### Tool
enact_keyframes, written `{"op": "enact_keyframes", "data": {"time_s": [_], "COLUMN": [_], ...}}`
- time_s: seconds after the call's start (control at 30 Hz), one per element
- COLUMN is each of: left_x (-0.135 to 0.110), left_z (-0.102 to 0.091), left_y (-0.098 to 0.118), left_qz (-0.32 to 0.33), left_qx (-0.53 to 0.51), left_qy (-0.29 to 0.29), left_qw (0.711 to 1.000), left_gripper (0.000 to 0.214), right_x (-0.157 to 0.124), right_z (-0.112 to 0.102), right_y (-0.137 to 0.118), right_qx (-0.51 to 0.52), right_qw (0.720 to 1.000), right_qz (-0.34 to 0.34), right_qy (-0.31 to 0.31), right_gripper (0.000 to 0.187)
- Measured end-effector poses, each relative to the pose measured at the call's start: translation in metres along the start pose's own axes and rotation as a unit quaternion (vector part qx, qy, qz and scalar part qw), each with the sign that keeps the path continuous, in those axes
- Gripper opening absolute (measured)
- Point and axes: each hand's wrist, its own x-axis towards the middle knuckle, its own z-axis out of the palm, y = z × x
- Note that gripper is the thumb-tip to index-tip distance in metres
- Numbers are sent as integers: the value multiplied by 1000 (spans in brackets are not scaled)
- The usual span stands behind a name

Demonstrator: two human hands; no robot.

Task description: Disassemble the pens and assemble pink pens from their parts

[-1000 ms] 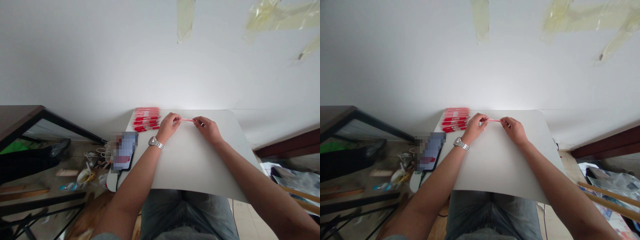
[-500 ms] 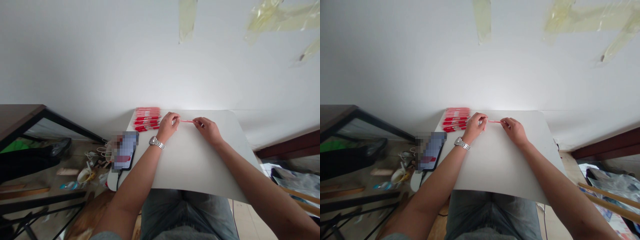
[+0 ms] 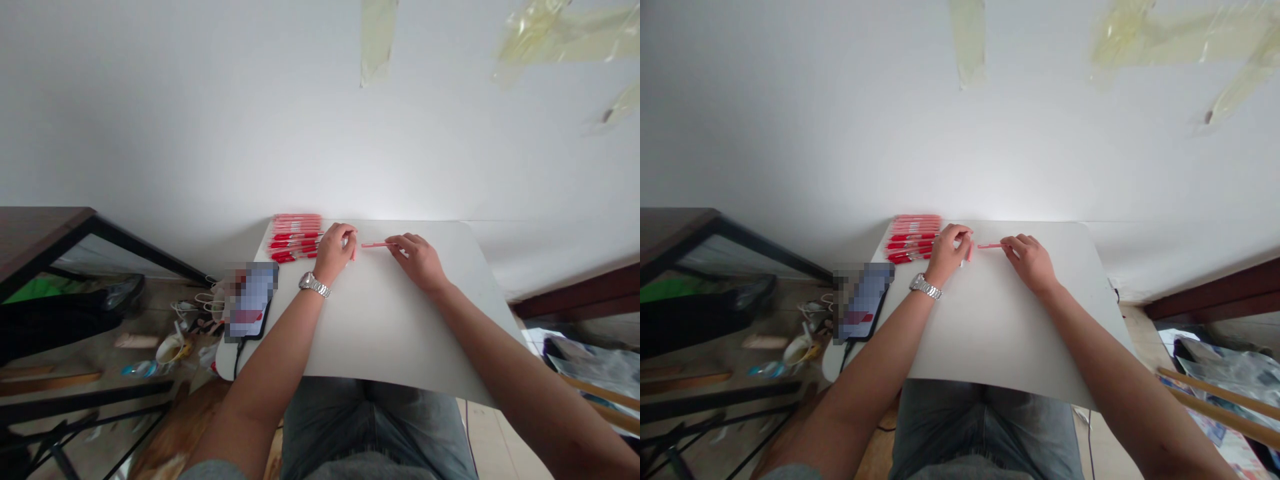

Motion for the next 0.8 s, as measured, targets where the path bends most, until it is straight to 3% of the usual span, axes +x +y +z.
{"op": "enact_keyframes", "data": {"time_s": [0.8], "left_x": [2], "left_z": [0], "left_y": [-1], "left_qz": [-14], "left_qx": [3], "left_qy": [16], "left_qw": [1000], "left_gripper": [11], "right_x": [-2], "right_z": [-3], "right_y": [1], "right_qx": [-54], "right_qw": [999], "right_qz": [1], "right_qy": [2], "right_gripper": [26]}}
